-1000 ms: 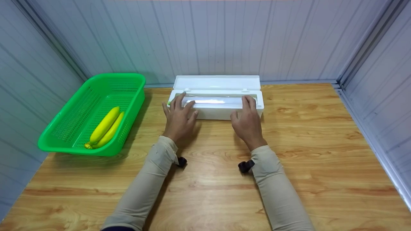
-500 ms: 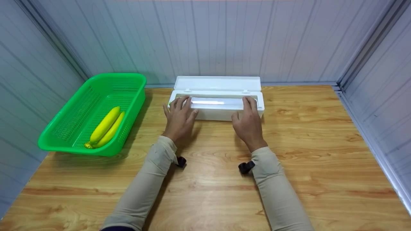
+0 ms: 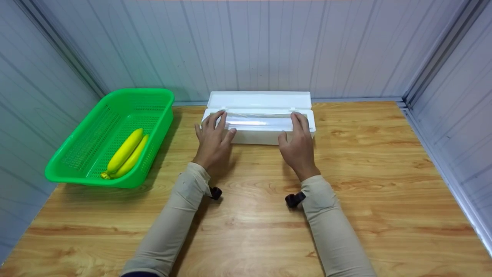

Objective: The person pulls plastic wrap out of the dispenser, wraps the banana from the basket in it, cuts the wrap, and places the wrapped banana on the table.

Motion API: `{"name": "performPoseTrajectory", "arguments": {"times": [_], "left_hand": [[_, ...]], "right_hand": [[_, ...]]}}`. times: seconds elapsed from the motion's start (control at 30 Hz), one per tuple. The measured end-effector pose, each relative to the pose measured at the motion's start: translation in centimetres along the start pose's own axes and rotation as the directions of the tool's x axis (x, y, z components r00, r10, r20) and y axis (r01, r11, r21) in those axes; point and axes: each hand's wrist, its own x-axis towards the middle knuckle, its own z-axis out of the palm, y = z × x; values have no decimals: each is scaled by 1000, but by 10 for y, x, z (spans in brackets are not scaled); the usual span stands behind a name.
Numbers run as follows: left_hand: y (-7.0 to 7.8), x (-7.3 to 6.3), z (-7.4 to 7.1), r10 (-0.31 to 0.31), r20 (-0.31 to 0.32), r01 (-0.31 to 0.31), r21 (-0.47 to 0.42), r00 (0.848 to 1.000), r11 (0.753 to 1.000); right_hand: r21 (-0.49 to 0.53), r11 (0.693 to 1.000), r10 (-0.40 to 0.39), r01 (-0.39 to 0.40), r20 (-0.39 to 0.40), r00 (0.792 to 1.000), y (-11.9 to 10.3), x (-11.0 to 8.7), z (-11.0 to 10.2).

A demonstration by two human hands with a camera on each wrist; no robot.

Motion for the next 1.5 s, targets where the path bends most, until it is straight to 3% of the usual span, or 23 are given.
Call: {"name": "performPoseTrajectory", "arguments": {"times": [0.37,0.67,0.77,0.9,1.03,1.17,1.37,1.5], "left_hand": [[-1,1,-6,32,-38,-34,-61,999,998],[-1,1,-9,65,-144,-80,-105,988,991],[-4,0,-8,93,-239,-115,-81,966,990],[-7,0,-7,130,-369,-155,-39,920,987],[-10,0,-4,136,-419,-164,-31,898,986],[-12,0,-2,121,-419,-152,-40,900,988],[-16,0,2,91,-376,-121,-55,922,991],[-18,-1,3,61,-371,-83,-45,927,996]], "right_hand": [[33,999,2,-2,-13,1000,-5,3,-5],[36,999,-4,8,-103,995,-8,5,-6],[39,999,-14,20,-149,989,-9,6,-5],[57,997,-35,48,-210,977,-11,6,-4],[57,996,-47,62,-231,972,-10,5,-1],[16,998,-54,58,-207,977,-7,3,1],[-14,998,-59,57,-195,979,-5,2,1],[-19,998,-54,52,-178,983,-4,2,0]]}}
